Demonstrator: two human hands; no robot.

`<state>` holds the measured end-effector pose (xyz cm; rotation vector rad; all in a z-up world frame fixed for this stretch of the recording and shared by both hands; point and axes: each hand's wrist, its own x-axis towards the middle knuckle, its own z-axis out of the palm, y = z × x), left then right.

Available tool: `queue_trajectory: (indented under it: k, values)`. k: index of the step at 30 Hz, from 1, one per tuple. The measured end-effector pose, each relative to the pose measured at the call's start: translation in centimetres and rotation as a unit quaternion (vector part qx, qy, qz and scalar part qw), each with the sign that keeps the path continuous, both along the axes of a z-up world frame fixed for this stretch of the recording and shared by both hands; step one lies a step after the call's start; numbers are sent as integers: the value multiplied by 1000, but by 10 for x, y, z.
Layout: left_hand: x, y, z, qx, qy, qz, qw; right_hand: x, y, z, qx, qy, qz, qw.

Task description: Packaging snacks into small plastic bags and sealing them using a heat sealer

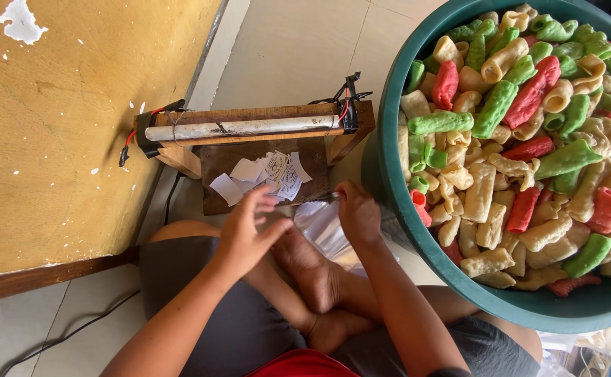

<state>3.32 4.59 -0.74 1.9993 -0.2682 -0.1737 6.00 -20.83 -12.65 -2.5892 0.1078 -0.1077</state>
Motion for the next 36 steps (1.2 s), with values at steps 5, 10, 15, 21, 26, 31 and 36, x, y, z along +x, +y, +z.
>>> queue_trajectory:
  k: [5, 10, 15, 21, 26, 31, 36]
  values:
    - [5, 22, -12, -141, 14, 187, 972, 33, -2, -49, -151, 149, 6, 977]
    - [7, 27, -54, -199, 69, 212, 954, 66, -12, -62, 26, 281, -85, 955]
    - [14, 20, -61, -219, 97, 192, 952, 58, -17, -62, -29, 218, 34, 975]
    - [11, 20, -67, -203, 105, 182, 956, 54, -14, -65, -10, 248, -1, 969]
    - [9, 19, -64, -196, 106, 184, 957, 53, -15, -83, 0, 240, -23, 970]
    - [8, 17, -62, -189, 98, 175, 961, 47, -29, -91, 59, 231, -12, 971]
    - [7, 17, -59, -183, 93, 164, 965, 16, -36, -43, 94, 193, 49, 975]
